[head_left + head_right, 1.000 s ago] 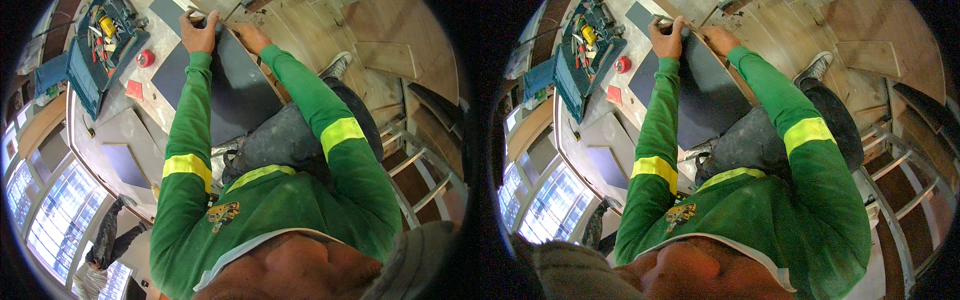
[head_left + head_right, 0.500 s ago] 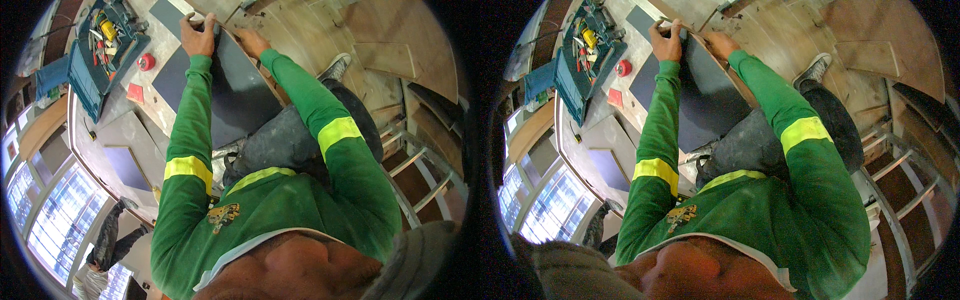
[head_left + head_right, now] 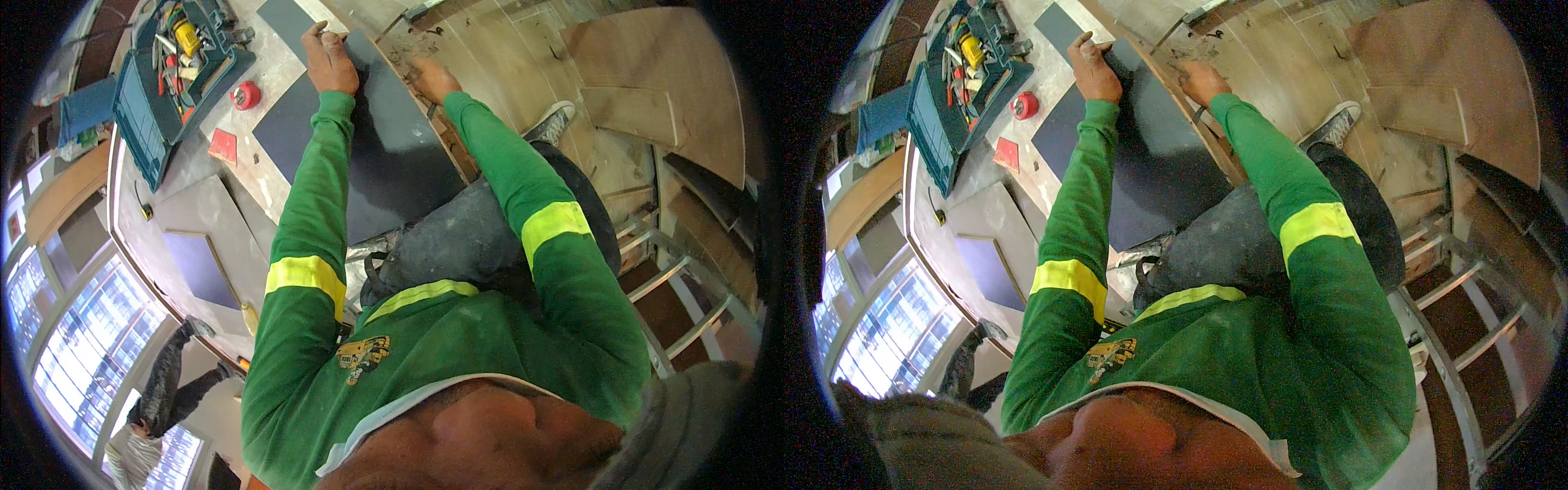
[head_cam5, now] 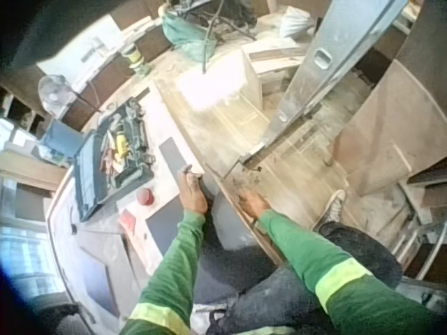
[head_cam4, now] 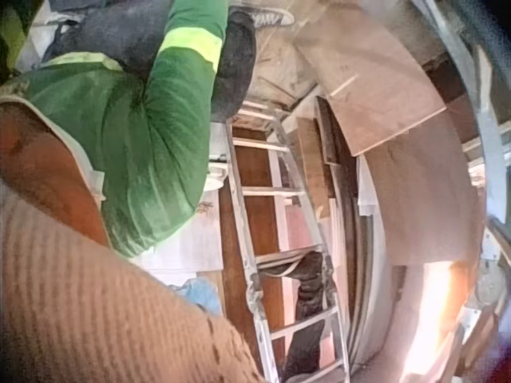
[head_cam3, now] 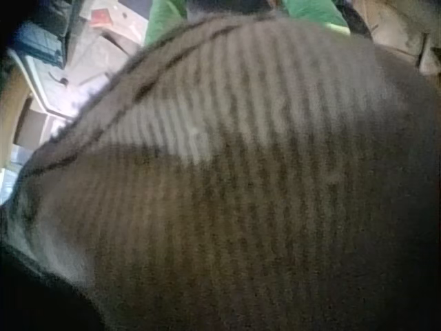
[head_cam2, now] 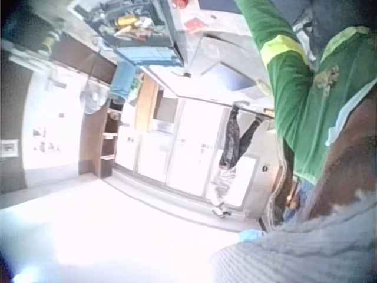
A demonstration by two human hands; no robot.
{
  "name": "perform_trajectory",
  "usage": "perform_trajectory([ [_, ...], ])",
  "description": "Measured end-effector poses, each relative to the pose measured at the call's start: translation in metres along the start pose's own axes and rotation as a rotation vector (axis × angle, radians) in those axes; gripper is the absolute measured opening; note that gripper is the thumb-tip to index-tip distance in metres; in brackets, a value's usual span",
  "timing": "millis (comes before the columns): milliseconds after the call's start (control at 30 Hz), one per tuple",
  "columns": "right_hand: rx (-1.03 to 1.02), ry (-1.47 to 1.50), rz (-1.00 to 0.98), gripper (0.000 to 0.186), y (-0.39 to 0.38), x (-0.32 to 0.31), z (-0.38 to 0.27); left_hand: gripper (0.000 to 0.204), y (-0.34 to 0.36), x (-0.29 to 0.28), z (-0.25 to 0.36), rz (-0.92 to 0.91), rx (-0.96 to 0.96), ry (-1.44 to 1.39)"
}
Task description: The person uses a utility knife to cut a dark gray rectangular sheet of material. They repeatedly score the surface along a straight line and then snap the sheet to separate it. The person handles the sheet and the knife with both hands while working on a cluttered floor.
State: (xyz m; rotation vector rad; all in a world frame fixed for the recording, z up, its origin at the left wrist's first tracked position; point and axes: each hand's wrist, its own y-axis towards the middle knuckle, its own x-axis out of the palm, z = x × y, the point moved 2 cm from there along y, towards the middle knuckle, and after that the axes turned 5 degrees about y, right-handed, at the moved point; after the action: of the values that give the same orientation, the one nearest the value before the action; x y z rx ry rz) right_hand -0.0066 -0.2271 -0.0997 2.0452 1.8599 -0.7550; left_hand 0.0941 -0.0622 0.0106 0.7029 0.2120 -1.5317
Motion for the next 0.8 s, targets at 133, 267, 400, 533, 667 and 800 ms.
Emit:
perform_trajectory([
  [133, -0.174, 0.051, 0.01, 0.034, 0.025, -0.025, -0.046, 0.075, 0.004, -0.004, -0.003, 0.006, -0.044, -0.002],
  [267, -0.315, 0.173, -0.043, 0.035, 0.041, -0.004, -0.043, 0.045, -0.002, -0.016, -0.017, 0.026, -0.082, 0.039],
  [400, -0.085, -0.079, -0.015, 0.037, 0.032, 0.033, 0.067, 0.044, 0.002, -0.002, -0.005, 0.043, 0.018, 0.088],
  [533, -0.022, -0.231, -0.102, 0.041, 0.03, 0.024, 0.035, 0.034, 0.006, -0.012, -0.006, 0.11, 0.064, 0.085],
  [667, -0.288, 0.05, -0.019, 0.044, 0.038, 0.012, 0.01, 0.03, 0.002, -0.008, -0.008, 0.056, 0.16, 0.216],
  [800, -0.023, -0.126, -0.086, 0.044, 0.033, 0.025, 0.041, 0.03, 0.006, -0.004, -0.009, 0.05, 0.202, 0.231],
])
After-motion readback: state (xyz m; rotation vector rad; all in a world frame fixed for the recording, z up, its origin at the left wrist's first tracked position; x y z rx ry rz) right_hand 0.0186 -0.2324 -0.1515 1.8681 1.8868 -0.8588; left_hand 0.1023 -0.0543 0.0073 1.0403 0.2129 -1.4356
